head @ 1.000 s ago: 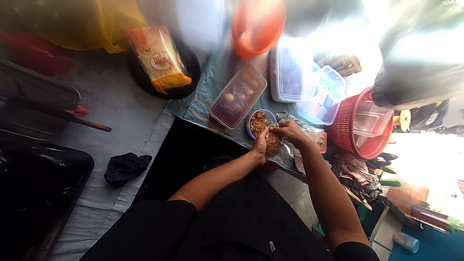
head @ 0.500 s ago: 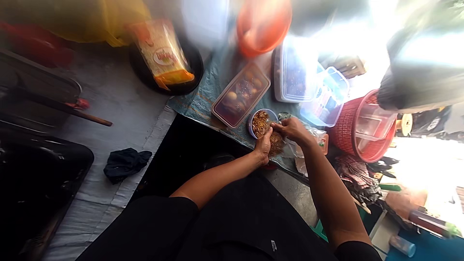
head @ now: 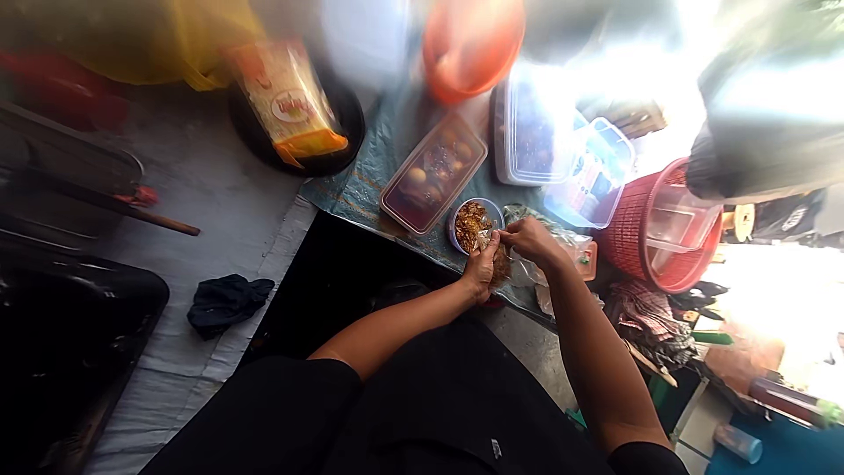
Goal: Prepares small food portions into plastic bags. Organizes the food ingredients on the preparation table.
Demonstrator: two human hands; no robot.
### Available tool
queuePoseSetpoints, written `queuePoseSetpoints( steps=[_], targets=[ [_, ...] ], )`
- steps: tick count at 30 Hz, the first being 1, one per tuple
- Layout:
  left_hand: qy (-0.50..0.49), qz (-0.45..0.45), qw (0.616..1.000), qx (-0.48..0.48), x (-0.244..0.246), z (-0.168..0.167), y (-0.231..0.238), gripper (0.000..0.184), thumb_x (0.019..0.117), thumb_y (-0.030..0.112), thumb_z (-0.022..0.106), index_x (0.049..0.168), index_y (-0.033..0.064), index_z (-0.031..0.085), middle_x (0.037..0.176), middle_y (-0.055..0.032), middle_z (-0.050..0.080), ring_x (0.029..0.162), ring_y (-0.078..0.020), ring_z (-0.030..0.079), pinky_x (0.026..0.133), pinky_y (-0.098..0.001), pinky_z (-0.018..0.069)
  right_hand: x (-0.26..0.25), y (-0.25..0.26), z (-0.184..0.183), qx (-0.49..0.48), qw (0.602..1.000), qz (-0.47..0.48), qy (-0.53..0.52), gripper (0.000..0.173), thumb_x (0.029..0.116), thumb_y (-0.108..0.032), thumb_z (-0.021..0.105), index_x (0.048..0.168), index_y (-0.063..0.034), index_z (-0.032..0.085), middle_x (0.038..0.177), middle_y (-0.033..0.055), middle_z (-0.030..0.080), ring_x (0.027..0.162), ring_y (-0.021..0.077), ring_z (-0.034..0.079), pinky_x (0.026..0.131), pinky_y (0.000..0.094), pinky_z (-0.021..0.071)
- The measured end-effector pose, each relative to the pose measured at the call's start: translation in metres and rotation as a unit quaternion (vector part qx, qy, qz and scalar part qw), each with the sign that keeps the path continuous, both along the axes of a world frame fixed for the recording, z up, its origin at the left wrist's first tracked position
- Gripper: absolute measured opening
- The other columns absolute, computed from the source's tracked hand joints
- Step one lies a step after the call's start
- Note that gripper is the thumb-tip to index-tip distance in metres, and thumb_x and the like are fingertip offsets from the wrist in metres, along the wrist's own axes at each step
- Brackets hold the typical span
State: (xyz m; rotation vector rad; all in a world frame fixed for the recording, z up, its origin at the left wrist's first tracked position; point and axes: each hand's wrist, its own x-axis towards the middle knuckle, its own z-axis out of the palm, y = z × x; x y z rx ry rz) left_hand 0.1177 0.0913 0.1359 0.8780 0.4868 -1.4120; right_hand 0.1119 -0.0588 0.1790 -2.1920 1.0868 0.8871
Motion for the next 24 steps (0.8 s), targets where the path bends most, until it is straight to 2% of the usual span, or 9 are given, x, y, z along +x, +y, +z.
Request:
queuePoseSetpoints(
  steps=[2, 5, 8, 10, 11, 13, 15, 19, 24],
  targets=[
    [0.001, 0.005, 1.0, 0.002, -0.002, -0.002, -0.002, 0.067, 0.0961, 0.07, 0.05, 0.127, 0.012, 0.063, 0.106, -0.0093, 0.07, 0.093, -0.019, 0.068, 0.081, -0.0404, 0.058, 0.0, -0.001, 0.001, -0.008, 1.0, -0.01, 0.002, 0.043, 0.0989, -0.046, 0.065, 0.079, -0.009, 0.073, 0.073, 0.0109, 0.067, 0.072, 0.027, 0.064, 0.068, 0.0549, 0.049],
    [-0.008, 0.003, 1.0, 0.001, -0.002, -0.001, -0.005, 0.063, 0.1009, 0.066, 0.044, 0.135, 0.0139, 0.058, 0.116, -0.0096, 0.069, 0.1, -0.0199, 0.067, 0.085, -0.0423, 0.0566, 0.0, -0.004, 0.002, -0.013, 1.0, -0.024, -0.009, 0.043, 0.0971, -0.049, 0.067, 0.082, -0.009, 0.076, 0.077, 0.0117, 0.07, 0.077, 0.0284, 0.067, 0.073, 0.0572, 0.0511],
    [-0.016, -0.004, 1.0, 0.005, -0.001, -0.001, -0.006, 0.062, 0.1017, 0.065, 0.044, 0.138, 0.0156, 0.056, 0.116, -0.0098, 0.069, 0.101, -0.0207, 0.067, 0.085, -0.0434, 0.0566, -0.001, -0.005, 0.006, -0.016, 0.999, -0.041, -0.017, 0.041, 0.0965, -0.049, 0.068, 0.085, -0.0104, 0.078, 0.079, 0.0112, 0.071, 0.079, 0.0272, 0.068, 0.075, 0.0567, 0.0521],
    [-0.006, -0.009, 1.0, 0.0, -0.002, -0.004, -0.005, 0.064, 0.0971, 0.069, 0.05, 0.135, 0.018, 0.058, 0.108, -0.0079, 0.068, 0.093, -0.0191, 0.067, 0.08, -0.04, 0.0569, -0.006, -0.002, 0.011, -0.028, 0.997, -0.057, -0.04, 0.042, 0.0965, -0.05, 0.068, 0.085, -0.0107, 0.077, 0.076, 0.0108, 0.069, 0.073, 0.0269, 0.065, 0.069, 0.0555, 0.0503],
    [0.002, -0.011, 1.0, -0.004, -0.002, -0.005, -0.004, 0.067, 0.0931, 0.072, 0.055, 0.134, 0.0191, 0.059, 0.106, -0.0075, 0.069, 0.092, -0.0189, 0.067, 0.078, -0.039, 0.0575, -0.01, 0.002, 0.014, -0.044, 0.995, -0.062, -0.06, 0.042, 0.0963, -0.05, 0.068, 0.083, -0.0109, 0.076, 0.073, 0.0106, 0.066, 0.067, 0.0268, 0.062, 0.062, 0.0535, 0.047],
    [0.009, -0.017, 1.0, -0.013, -0.001, -0.004, -0.003, 0.068, 0.0896, 0.071, 0.061, 0.134, 0.0195, 0.059, 0.108, -0.0082, 0.07, 0.092, -0.0198, 0.069, 0.078, -0.0392, 0.0584, -0.014, 0.004, 0.017, -0.067, 0.994, -0.05, -0.072, 0.042, 0.0966, -0.05, 0.067, 0.082, -0.0113, 0.075, 0.07, 0.0108, 0.065, 0.063, 0.028, 0.061, 0.057, 0.0536, 0.0459],
    [0.011, -0.017, 1.0, -0.01, -0.001, 0.0, -0.004, 0.063, 0.0906, 0.067, 0.063, 0.129, 0.0176, 0.061, 0.104, -0.0078, 0.07, 0.087, -0.0185, 0.069, 0.075, -0.0375, 0.0582, -0.014, 0.006, 0.02, -0.061, 0.995, -0.031, -0.07, 0.041, 0.0979, -0.048, 0.067, 0.08, -0.0115, 0.075, 0.068, 0.0094, 0.064, 0.061, 0.0264, 0.06, 0.057, 0.052, 0.0451],
    [0.012, 0.0, 1.0, -0.028, -0.001, -0.008, -0.011, 0.06, 0.0948, 0.059, 0.064, 0.133, 0.0132, 0.059, 0.108, -0.0124, 0.071, 0.093, -0.0238, 0.07, 0.08, -0.0429, 0.0596, -0.017, 0.004, 0.019, -0.07, 0.993, -0.029, -0.087, 0.041, 0.0981, -0.048, 0.066, 0.078, -0.0126, 0.073, 0.066, 0.0081, 0.064, 0.06, 0.025, 0.06, 0.057, 0.0522, 0.0458],
    [0.014, 0.002, 1.0, -0.024, -0.002, -0.007, -0.01, 0.058, 0.0965, 0.058, 0.062, 0.129, 0.0104, 0.061, 0.105, -0.0124, 0.071, 0.09, -0.0228, 0.07, 0.08, -0.0418, 0.0598, -0.02, 0.005, 0.013, -0.067, 0.992, -0.022, -0.1, 0.031, 0.0973, -0.042, 0.069, 0.085, -0.0146, 0.078, 0.073, 0.0076, 0.069, 0.067, 0.0249, 0.065, 0.062, 0.0537, 0.0493]
  ],
)
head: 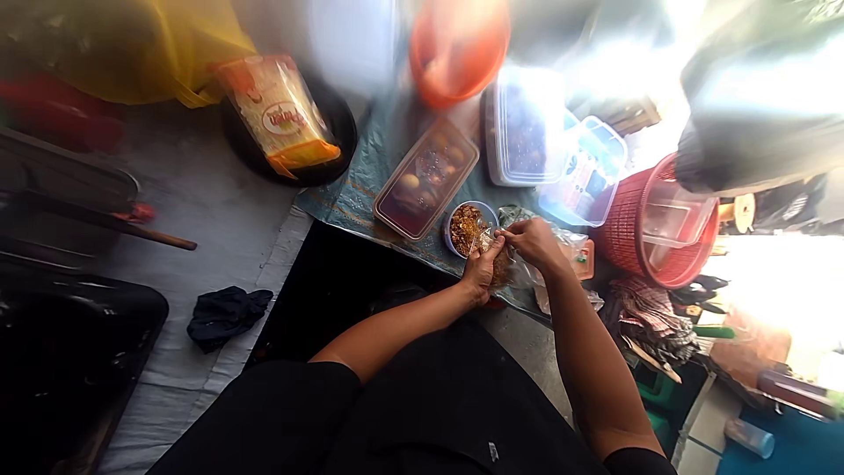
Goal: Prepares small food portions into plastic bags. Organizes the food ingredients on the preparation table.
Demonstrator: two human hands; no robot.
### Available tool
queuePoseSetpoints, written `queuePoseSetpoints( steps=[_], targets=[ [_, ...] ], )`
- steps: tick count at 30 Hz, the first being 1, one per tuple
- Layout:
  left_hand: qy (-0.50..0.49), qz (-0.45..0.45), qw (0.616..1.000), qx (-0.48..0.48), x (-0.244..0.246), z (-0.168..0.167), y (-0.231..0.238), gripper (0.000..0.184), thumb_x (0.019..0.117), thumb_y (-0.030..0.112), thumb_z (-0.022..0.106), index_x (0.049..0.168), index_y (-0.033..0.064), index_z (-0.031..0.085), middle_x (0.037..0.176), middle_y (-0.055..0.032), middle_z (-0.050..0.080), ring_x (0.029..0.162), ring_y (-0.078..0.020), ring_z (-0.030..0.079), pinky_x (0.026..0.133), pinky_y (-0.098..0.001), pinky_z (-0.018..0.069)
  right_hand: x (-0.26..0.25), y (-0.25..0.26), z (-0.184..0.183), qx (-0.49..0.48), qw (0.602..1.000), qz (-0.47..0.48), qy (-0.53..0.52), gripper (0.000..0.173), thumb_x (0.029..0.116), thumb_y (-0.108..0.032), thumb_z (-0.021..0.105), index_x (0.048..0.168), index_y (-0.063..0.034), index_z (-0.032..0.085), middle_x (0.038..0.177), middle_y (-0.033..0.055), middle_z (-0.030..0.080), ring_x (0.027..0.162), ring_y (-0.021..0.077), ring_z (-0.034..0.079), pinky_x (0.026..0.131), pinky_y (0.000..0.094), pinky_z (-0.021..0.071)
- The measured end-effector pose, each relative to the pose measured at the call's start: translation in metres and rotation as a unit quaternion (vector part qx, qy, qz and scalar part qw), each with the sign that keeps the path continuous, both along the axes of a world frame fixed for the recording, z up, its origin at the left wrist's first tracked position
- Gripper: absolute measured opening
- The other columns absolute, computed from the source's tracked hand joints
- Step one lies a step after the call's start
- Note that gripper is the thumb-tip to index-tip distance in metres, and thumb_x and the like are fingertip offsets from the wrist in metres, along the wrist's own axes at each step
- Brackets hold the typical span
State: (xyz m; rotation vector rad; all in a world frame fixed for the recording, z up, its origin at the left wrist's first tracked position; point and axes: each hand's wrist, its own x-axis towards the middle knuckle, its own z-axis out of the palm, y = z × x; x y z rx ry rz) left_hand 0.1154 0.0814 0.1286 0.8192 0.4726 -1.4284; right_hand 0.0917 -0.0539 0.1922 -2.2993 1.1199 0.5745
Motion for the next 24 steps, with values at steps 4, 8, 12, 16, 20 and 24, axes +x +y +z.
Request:
queuePoseSetpoints(
  steps=[4, 8, 12, 16, 20, 24],
  targets=[
    [-0.003, 0.002, 1.0, 0.004, 0.0, -0.003, 0.002, 0.056, 0.0985, 0.055, 0.061, 0.13, 0.0085, 0.06, 0.104, -0.0144, 0.071, 0.089, -0.0247, 0.071, 0.078, -0.0425, 0.0603, -0.003, 0.0, -0.009, 0.004, 1.0, -0.015, -0.015, 0.031, 0.0962, -0.043, 0.071, 0.085, -0.0148, 0.078, 0.072, 0.0065, 0.07, 0.065, 0.0233, 0.065, 0.062, 0.0522, 0.0498],
    [-0.012, -0.002, 1.0, 0.01, 0.0, -0.009, 0.003, 0.058, 0.0974, 0.055, 0.062, 0.13, 0.0078, 0.06, 0.105, -0.0163, 0.071, 0.088, -0.0273, 0.071, 0.076, -0.0448, 0.0612, -0.006, -0.001, -0.02, -0.008, 1.0, -0.017, -0.024, 0.033, 0.096, -0.046, 0.071, 0.086, -0.0154, 0.079, 0.072, 0.0049, 0.071, 0.066, 0.0219, 0.065, 0.064, 0.052, 0.0513],
    [-0.02, -0.01, 1.0, 0.018, 0.0, -0.011, 0.004, 0.056, 0.098, 0.054, 0.062, 0.128, 0.0071, 0.061, 0.104, -0.0164, 0.071, 0.087, -0.0272, 0.072, 0.075, -0.0445, 0.0615, -0.008, 0.001, -0.025, -0.018, 1.0, 0.0, -0.013, 0.036, 0.0965, -0.046, 0.069, 0.082, -0.0149, 0.076, 0.07, 0.0053, 0.068, 0.066, 0.0238, 0.065, 0.063, 0.0535, 0.0502],
    [-0.037, -0.024, 0.999, 0.021, 0.002, -0.015, 0.007, 0.057, 0.0971, 0.055, 0.064, 0.129, 0.0071, 0.061, 0.106, -0.0161, 0.071, 0.091, -0.0269, 0.072, 0.079, -0.0451, 0.0608, -0.007, 0.011, -0.027, -0.048, 0.999, -0.019, 0.003, 0.036, 0.0973, -0.047, 0.067, 0.083, -0.0144, 0.076, 0.073, 0.0079, 0.069, 0.071, 0.028, 0.067, 0.065, 0.0575, 0.0505],
    [-0.097, -0.083, 0.991, 0.027, 0.005, -0.015, 0.014, 0.06, 0.0964, 0.054, 0.065, 0.134, 0.0077, 0.057, 0.107, -0.0166, 0.071, 0.089, -0.0266, 0.072, 0.077, -0.0438, 0.0615, -0.019, 0.013, -0.028, -0.036, 0.999, -0.034, -0.013, 0.036, 0.0979, -0.047, 0.066, 0.086, -0.0143, 0.076, 0.074, 0.0075, 0.07, 0.072, 0.0274, 0.067, 0.067, 0.0571, 0.0508],
    [-0.31, -0.22, 0.924, 0.049, 0.018, -0.009, 0.022, 0.068, 0.096, 0.045, 0.071, 0.143, 0.002, 0.047, 0.115, -0.0234, 0.067, 0.092, -0.0313, 0.071, 0.081, -0.0481, 0.0604, -0.047, 0.021, -0.026, -0.011, 0.992, -0.076, -0.1, 0.037, 0.1003, -0.047, 0.064, 0.094, -0.0129, 0.076, 0.076, 0.0055, 0.07, 0.069, 0.0216, 0.065, 0.069, 0.0507, 0.0519]
  ],
)
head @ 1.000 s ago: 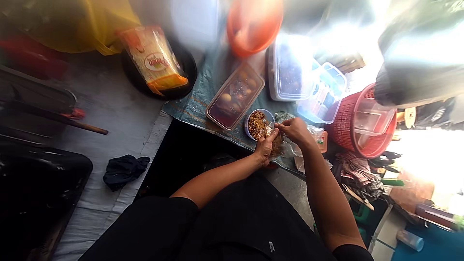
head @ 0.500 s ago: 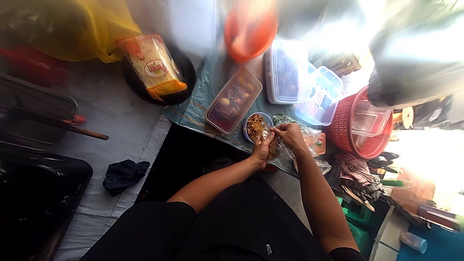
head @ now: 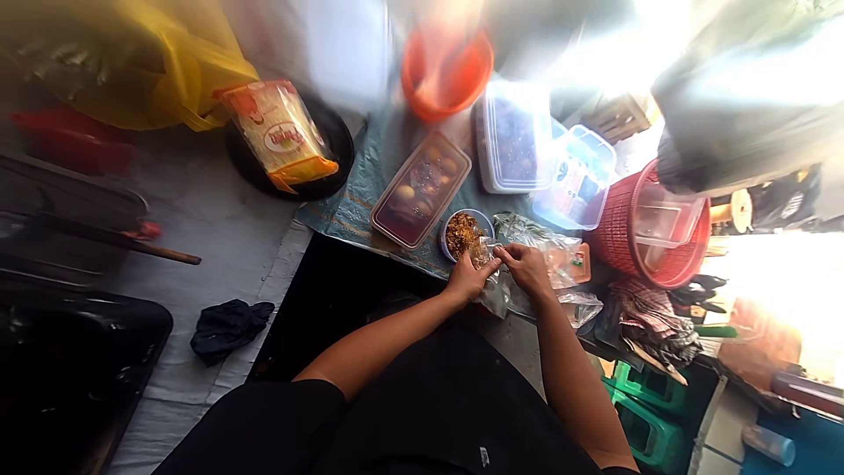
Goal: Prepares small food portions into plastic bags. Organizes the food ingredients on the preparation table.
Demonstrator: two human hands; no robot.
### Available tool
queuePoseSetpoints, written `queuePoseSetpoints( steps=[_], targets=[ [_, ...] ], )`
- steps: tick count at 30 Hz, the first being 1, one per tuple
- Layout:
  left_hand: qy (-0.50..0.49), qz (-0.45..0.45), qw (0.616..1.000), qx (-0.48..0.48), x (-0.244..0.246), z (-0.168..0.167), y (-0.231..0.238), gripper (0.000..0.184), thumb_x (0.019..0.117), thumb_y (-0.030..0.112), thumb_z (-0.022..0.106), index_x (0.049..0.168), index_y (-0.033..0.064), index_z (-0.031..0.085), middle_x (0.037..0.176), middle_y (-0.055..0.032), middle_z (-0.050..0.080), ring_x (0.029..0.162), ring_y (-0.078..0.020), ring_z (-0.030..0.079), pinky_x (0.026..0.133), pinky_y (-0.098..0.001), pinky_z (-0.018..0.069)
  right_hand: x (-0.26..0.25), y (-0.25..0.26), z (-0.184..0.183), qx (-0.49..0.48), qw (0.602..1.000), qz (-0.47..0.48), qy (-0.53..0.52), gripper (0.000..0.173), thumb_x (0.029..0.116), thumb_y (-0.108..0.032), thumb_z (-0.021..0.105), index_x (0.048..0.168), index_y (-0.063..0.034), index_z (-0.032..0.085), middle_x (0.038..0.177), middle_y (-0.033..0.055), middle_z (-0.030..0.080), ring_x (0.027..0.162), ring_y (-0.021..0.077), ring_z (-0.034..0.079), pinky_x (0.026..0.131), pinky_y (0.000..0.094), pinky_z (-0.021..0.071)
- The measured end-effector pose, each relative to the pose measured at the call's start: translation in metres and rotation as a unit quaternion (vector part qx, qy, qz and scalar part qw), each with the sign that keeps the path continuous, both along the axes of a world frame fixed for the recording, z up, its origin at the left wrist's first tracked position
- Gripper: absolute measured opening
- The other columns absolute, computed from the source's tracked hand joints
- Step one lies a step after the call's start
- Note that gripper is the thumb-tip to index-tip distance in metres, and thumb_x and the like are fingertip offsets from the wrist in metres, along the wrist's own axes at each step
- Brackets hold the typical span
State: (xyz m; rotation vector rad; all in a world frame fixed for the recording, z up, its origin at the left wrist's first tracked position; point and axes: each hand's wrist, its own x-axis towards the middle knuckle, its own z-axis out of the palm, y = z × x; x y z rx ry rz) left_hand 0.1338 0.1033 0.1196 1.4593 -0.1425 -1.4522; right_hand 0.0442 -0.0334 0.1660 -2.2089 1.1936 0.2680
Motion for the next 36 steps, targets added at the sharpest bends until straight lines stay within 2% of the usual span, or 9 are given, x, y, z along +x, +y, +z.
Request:
queuePoseSetpoints(
  steps=[3, 6, 13, 17, 20, 23, 24, 28, 36],
  targets=[
    [-0.165, -0.101, 0.981, 0.014, 0.004, -0.007, 0.005, 0.073, 0.0916, 0.054, 0.072, 0.14, 0.0045, 0.051, 0.109, -0.0201, 0.07, 0.099, -0.0324, 0.071, 0.091, -0.054, 0.0566, -0.021, -0.002, -0.008, 0.021, 0.999, 0.002, -0.05, 0.031, 0.1002, -0.043, 0.066, 0.099, -0.014, 0.077, 0.082, 0.0019, 0.074, 0.073, 0.0147, 0.069, 0.073, 0.0441, 0.0559],
    [-0.282, -0.151, 0.947, 0.008, 0.007, 0.004, 0.009, 0.07, 0.0922, 0.06, 0.068, 0.138, 0.0096, 0.053, 0.102, -0.0181, 0.071, 0.1, -0.035, 0.07, 0.089, -0.0574, 0.0546, -0.035, -0.002, -0.009, 0.006, 0.994, 0.022, -0.105, 0.027, 0.1004, -0.039, 0.067, 0.103, -0.014, 0.077, 0.091, 0.0002, 0.076, 0.083, 0.011, 0.071, 0.082, 0.0399, 0.059],
    [-0.592, -0.084, 0.785, -0.162, 0.022, 0.026, 0.007, 0.047, 0.0952, 0.046, 0.071, 0.122, 0.0076, 0.066, 0.096, -0.0091, 0.073, 0.08, -0.0237, 0.073, 0.067, -0.0453, 0.0613, -0.042, -0.008, 0.012, -0.026, 0.944, 0.044, -0.325, 0.018, 0.0962, -0.022, 0.072, 0.11, -0.0111, 0.075, 0.107, 0.0012, 0.075, 0.101, 0.0116, 0.072, 0.093, 0.0344, 0.0606],
    [-0.662, -0.064, 0.708, -0.237, 0.04, 0.056, 0.0, 0.042, 0.0954, 0.046, 0.07, 0.113, 0.0076, 0.069, 0.091, -0.0068, 0.071, 0.076, -0.0201, 0.071, 0.064, -0.0401, 0.0604, -0.036, -0.007, 0.033, -0.063, 0.899, 0.059, -0.43, 0.016, 0.0966, -0.017, 0.072, 0.11, -0.0083, 0.076, 0.109, 0.0032, 0.074, 0.103, 0.0136, 0.07, 0.094, 0.0357, 0.0593],
    [-0.594, -0.091, 0.735, -0.314, 0.058, 0.084, 0.0, 0.049, 0.1, 0.05, 0.061, 0.123, 0.007, 0.069, 0.108, -0.0056, 0.075, 0.093, -0.0161, 0.073, 0.08, -0.039, 0.0617, -0.032, -0.006, 0.054, -0.077, 0.852, 0.049, -0.515, 0.011, 0.0965, -0.011, 0.07, 0.105, -0.0062, 0.076, 0.106, 0.0042, 0.075, 0.103, 0.0155, 0.071, 0.095, 0.0373, 0.0595],
    [-0.424, -0.125, 0.813, -0.378, 0.078, 0.099, 0.001, 0.069, 0.1082, 0.057, 0.027, 0.137, 0.0042, 0.061, 0.125, -0.0065, 0.071, 0.11, -0.0142, 0.07, 0.097, -0.0369, 0.0581, -0.025, -0.01, 0.072, -0.125, 0.837, 0.05, -0.53, 0.011, 0.0976, -0.012, 0.069, 0.105, -0.0079, 0.076, 0.107, 0.0029, 0.074, 0.104, 0.0138, 0.07, 0.096, 0.0366, 0.0593],
    [-0.393, -0.144, 0.83, -0.369, 0.081, 0.1, 0.002, 0.069, 0.1069, 0.059, 0.03, 0.141, 0.006, 0.057, 0.126, -0.0063, 0.07, 0.111, -0.0138, 0.069, 0.097, -0.0363, 0.0573, -0.024, -0.012, 0.073, -0.142, 0.842, 0.059, -0.516, 0.011, 0.0973, -0.014, 0.07, 0.106, -0.0102, 0.077, 0.107, 0.0013, 0.075, 0.104, 0.0127, 0.07, 0.095, 0.0371, 0.0591],
    [-0.421, -0.165, 0.847, -0.279, 0.071, 0.092, 0.005, 0.055, 0.0932, 0.039, 0.075, 0.141, 0.0165, 0.06, 0.123, -0.0022, 0.072, 0.107, -0.0105, 0.071, 0.096, -0.0364, 0.0603, -0.023, -0.017, 0.073, -0.167, 0.85, 0.064, -0.496, 0.011, 0.098, -0.018, 0.07, 0.105, -0.0153, 0.078, 0.107, -0.0026, 0.075, 0.104, 0.0106, 0.069, 0.094, 0.0392, 0.0571],
    [-0.454, -0.089, 0.825, -0.324, 0.026, 0.091, 0.005, 0.028, 0.1067, 0.015, 0.052, 0.123, 0.0031, 0.071, 0.124, -0.0068, 0.072, 0.119, -0.0113, 0.066, 0.108, -0.0343, 0.0515, -0.058, -0.024, 0.09, -0.113, 0.877, 0.125, -0.449, 0.02, 0.0966, -0.023, 0.072, 0.116, -0.0179, 0.076, 0.115, -0.0042, 0.073, 0.109, 0.0094, 0.067, 0.097, 0.0388, 0.056]
  ],
)
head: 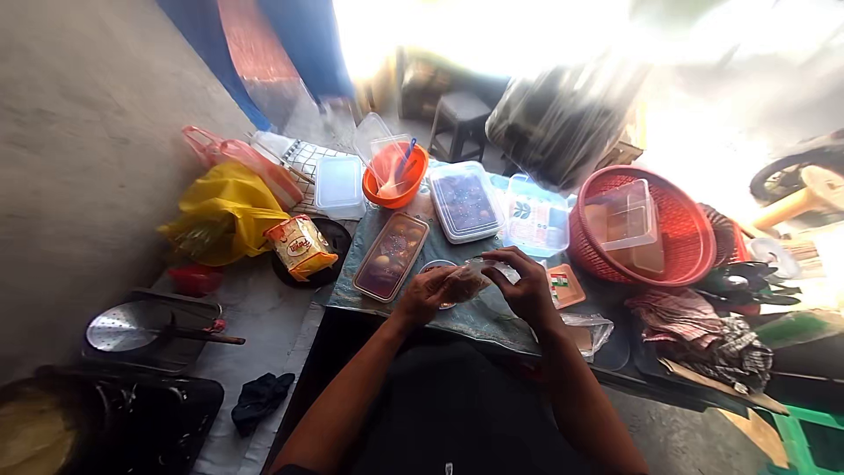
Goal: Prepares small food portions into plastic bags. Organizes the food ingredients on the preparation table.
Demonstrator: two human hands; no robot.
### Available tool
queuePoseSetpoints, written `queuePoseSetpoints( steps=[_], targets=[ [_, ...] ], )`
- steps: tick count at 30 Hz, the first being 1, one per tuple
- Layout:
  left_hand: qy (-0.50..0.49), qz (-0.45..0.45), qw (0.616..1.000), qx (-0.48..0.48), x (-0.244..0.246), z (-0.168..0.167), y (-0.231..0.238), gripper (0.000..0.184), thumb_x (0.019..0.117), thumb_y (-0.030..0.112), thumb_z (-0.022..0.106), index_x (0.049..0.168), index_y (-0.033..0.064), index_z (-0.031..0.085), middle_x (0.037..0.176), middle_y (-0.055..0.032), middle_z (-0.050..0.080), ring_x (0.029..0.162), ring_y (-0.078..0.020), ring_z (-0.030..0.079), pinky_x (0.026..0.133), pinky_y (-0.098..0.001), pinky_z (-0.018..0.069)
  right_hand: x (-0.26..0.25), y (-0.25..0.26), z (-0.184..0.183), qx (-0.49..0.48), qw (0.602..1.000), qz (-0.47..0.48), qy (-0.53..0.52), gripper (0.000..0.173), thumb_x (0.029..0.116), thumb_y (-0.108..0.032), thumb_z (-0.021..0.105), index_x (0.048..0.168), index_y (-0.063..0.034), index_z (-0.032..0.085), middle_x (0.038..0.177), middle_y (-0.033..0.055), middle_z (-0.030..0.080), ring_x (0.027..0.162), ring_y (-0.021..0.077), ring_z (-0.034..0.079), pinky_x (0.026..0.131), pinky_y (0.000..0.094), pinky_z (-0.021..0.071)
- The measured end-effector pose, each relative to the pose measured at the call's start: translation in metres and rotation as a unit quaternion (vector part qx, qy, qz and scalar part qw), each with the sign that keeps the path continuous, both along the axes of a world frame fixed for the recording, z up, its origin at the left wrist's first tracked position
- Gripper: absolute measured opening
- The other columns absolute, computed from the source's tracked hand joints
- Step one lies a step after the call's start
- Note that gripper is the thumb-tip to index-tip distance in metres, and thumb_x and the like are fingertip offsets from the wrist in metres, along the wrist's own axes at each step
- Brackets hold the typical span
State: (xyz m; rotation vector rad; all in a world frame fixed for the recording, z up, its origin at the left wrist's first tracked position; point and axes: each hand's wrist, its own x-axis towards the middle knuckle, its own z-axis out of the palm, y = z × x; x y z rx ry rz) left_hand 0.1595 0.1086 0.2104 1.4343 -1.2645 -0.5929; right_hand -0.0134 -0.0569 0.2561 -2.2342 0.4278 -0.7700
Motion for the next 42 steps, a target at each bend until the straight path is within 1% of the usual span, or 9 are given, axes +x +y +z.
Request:
queuePoseSetpoints(
  steps=[6, 11, 15, 20, 22, 27, 30, 36, 42],
  targets=[
    [0.109, -0.03, 0.994, -0.012, -0.023, 0.028, -0.004, 0.03, 0.1052, 0.007, 0.053, 0.134, 0.0042, 0.062, 0.124, -0.0087, 0.071, 0.102, -0.0183, 0.074, 0.091, -0.0371, 0.0634, -0.005, -0.009, 0.014, -0.039, 0.996, 0.084, -0.017, 0.008, 0.0923, -0.011, 0.075, 0.098, -0.013, 0.08, 0.1, -0.0007, 0.074, 0.091, 0.0078, 0.07, 0.079, 0.0271, 0.0601],
    [0.115, 0.035, 0.989, -0.088, -0.027, 0.051, -0.004, 0.02, 0.1036, 0.0, 0.054, 0.119, -0.0005, 0.066, 0.112, -0.011, 0.075, 0.089, -0.0242, 0.077, 0.074, -0.0399, 0.0682, 0.002, -0.01, 0.029, -0.052, 0.99, 0.128, -0.03, 0.011, 0.093, -0.014, 0.076, 0.103, -0.013, 0.08, 0.097, -0.001, 0.073, 0.089, 0.0073, 0.069, 0.079, 0.0278, 0.0598],
    [0.084, 0.079, 0.987, -0.11, -0.035, 0.051, 0.004, 0.02, 0.103, -0.003, 0.051, 0.117, -0.0025, 0.066, 0.112, -0.012, 0.074, 0.089, -0.0243, 0.077, 0.076, -0.0421, 0.0681, -0.003, -0.014, 0.033, 0.065, 0.987, 0.136, 0.052, 0.025, 0.1047, -0.032, 0.06, 0.11, -0.0157, 0.078, 0.103, -0.003, 0.073, 0.085, 0.0059, 0.069, 0.072, 0.028, 0.0605],
    [-0.045, 0.108, 0.986, -0.116, -0.044, 0.038, 0.018, 0.023, 0.1019, -0.001, 0.051, 0.109, -0.0024, 0.072, 0.114, -0.0112, 0.074, 0.097, -0.0192, 0.075, 0.085, -0.0381, 0.0659, -0.002, -0.011, 0.019, 0.142, 0.971, 0.175, 0.079, 0.016, 0.0937, -0.028, 0.077, 0.104, -0.0164, 0.079, 0.097, -0.0047, 0.076, 0.083, 0.0065, 0.072, 0.075, 0.0283, 0.0628],
    [-0.049, 0.096, 0.987, -0.116, -0.047, 0.036, 0.027, 0.021, 0.0996, -0.001, 0.054, 0.104, -0.0021, 0.074, 0.115, -0.0123, 0.072, 0.102, -0.0204, 0.073, 0.088, -0.0382, 0.0644, 0.001, -0.007, 0.013, 0.128, 0.973, 0.186, 0.046, 0.011, 0.0923, -0.022, 0.078, 0.1, -0.0144, 0.079, 0.093, -0.0037, 0.076, 0.08, 0.0065, 0.071, 0.072, 0.0272, 0.062],
    [-0.003, 0.154, 0.984, -0.095, -0.06, 0.038, 0.045, 0.029, 0.0988, 0.01, 0.067, 0.126, -0.0003, 0.061, 0.118, -0.0089, 0.073, 0.106, -0.0185, 0.072, 0.092, -0.0379, 0.0625, 0.01, 0.002, 0.009, 0.012, 0.974, 0.226, 0.01, 0.009, 0.0939, -0.027, 0.076, 0.098, -0.0193, 0.08, 0.094, -0.0071, 0.075, 0.088, 0.0031, 0.071, 0.08, 0.0261, 0.061],
    [0.016, 0.179, 0.98, -0.086, -0.061, 0.033, 0.057, 0.02, 0.1015, 0.006, 0.062, 0.118, -0.0011, 0.072, 0.11, -0.0083, 0.076, 0.094, -0.0156, 0.076, 0.086, -0.0342, 0.0646, 0.018, 0.015, 0.006, -0.053, 0.966, 0.253, -0.026, 0.01, 0.0942, -0.025, 0.075, 0.097, -0.0176, 0.08, 0.095, -0.004, 0.076, 0.089, 0.0038, 0.071, 0.08, 0.0247, 0.0598],
    [0.182, 0.211, 0.957, -0.082, -0.07, 0.037, 0.095, 0.02, 0.0982, -0.004, 0.06, 0.114, -0.0065, 0.072, 0.104, -0.0142, 0.077, 0.087, -0.0204, 0.077, 0.08, -0.0366, 0.0657, 0.038, 0.037, -0.004, -0.163, 0.923, 0.335, -0.099, 0.011, 0.0966, -0.019, 0.071, 0.101, -0.0143, 0.08, 0.1, 0.0049, 0.077, 0.092, 0.0121, 0.074, 0.081, 0.0266, 0.0603],
    [0.21, 0.356, 0.909, -0.059, -0.083, 0.03, 0.114, 0.023, 0.0972, -0.006, 0.056, 0.112, -0.0044, 0.073, 0.103, -0.0114, 0.077, 0.088, -0.0157, 0.076, 0.085, -0.0345, 0.0641, 0.065, 0.049, -0.008, -0.091, 0.909, 0.407, -0.008, 0.025, 0.0984, -0.03, 0.068, 0.116, -0.0153, 0.079, 0.11, 0.0014, 0.078, 0.097, 0.0071, 0.074, 0.083, 0.0248, 0.061]
  ],
)
